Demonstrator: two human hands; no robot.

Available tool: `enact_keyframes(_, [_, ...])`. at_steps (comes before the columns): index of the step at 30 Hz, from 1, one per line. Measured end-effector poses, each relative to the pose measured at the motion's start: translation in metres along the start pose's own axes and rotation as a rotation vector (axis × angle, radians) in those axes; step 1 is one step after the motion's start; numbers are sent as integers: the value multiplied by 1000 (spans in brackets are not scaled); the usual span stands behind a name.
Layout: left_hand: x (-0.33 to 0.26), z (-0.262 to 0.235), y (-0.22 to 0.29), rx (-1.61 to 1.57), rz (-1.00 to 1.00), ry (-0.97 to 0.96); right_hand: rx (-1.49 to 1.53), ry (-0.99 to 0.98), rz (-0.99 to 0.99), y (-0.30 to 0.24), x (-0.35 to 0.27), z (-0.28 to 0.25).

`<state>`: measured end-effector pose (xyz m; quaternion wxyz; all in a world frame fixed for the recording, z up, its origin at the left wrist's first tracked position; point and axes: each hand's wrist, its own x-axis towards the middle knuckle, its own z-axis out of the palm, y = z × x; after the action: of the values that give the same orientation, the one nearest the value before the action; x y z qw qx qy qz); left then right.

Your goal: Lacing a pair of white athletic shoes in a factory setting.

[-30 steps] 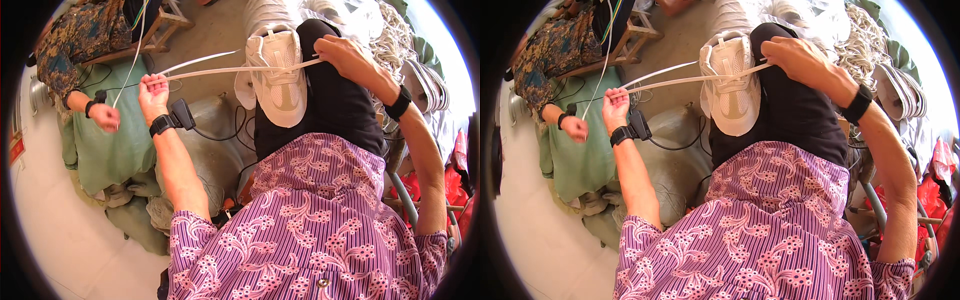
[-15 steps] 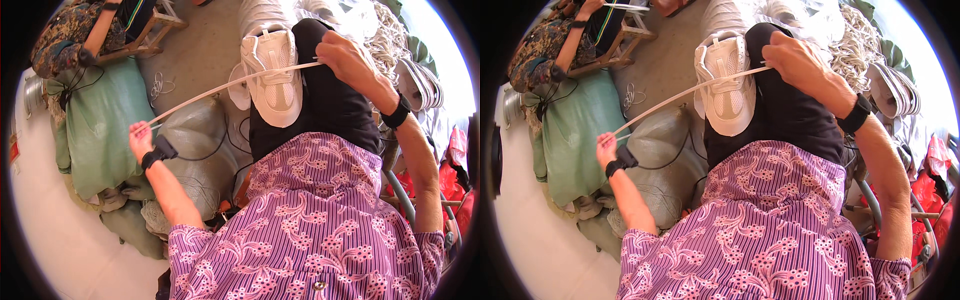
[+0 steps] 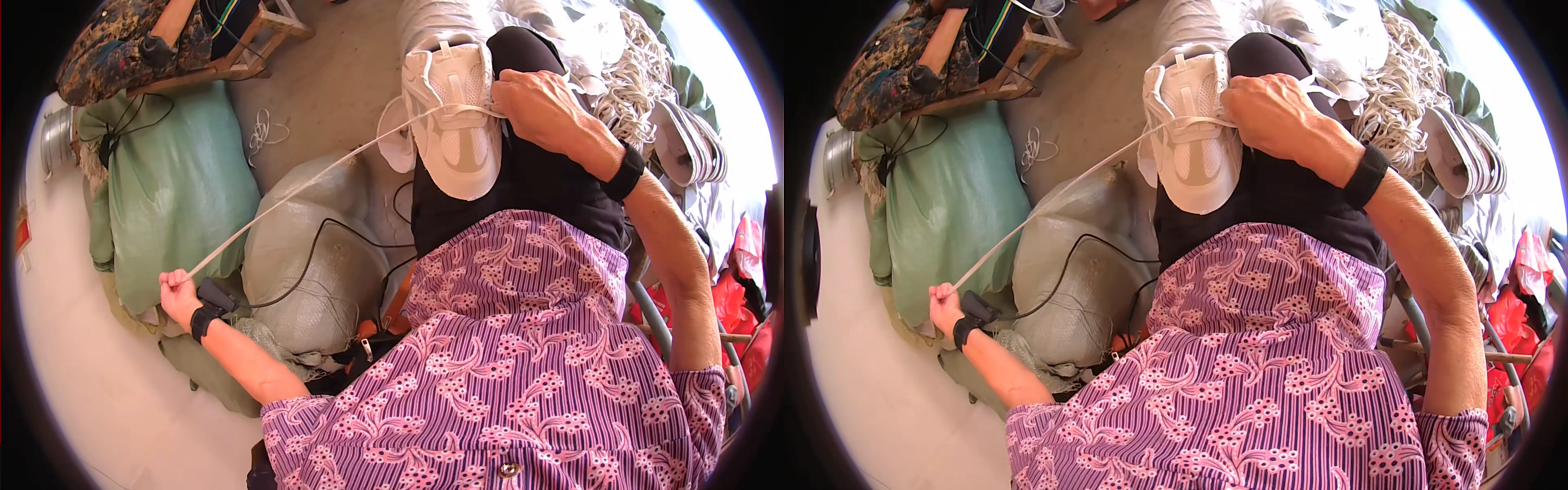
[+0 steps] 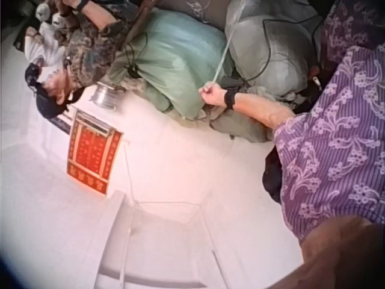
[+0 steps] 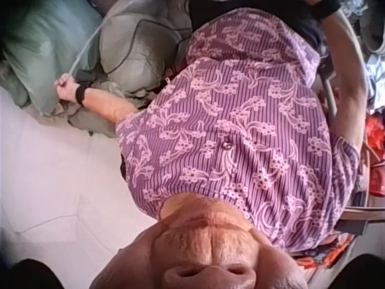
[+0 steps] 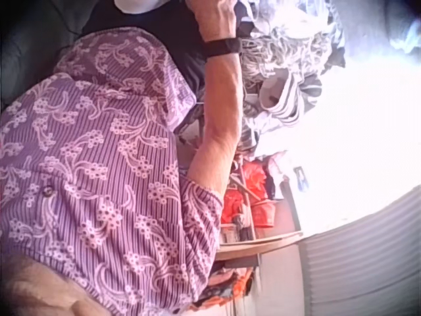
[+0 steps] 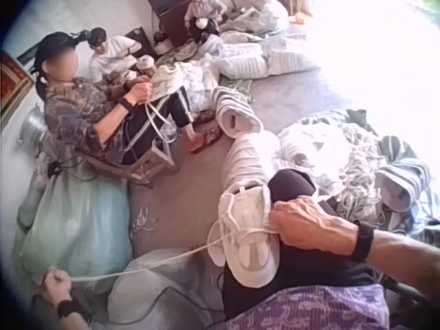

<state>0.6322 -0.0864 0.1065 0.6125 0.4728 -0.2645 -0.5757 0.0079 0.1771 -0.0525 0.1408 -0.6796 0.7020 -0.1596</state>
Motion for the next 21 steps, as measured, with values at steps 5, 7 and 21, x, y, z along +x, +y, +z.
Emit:
enact_keyframes(5, [-35, 86, -87, 294, -30, -16, -10, -84, 13, -1, 5, -4])
enact_keyframes(7, [-52, 122, -124, 410, -91, -43, -20, -129, -2, -1, 7, -5])
enact_keyframes(21, [-155, 259, -251, 712, -357, -738, -102, -158, 63, -26, 26, -11])
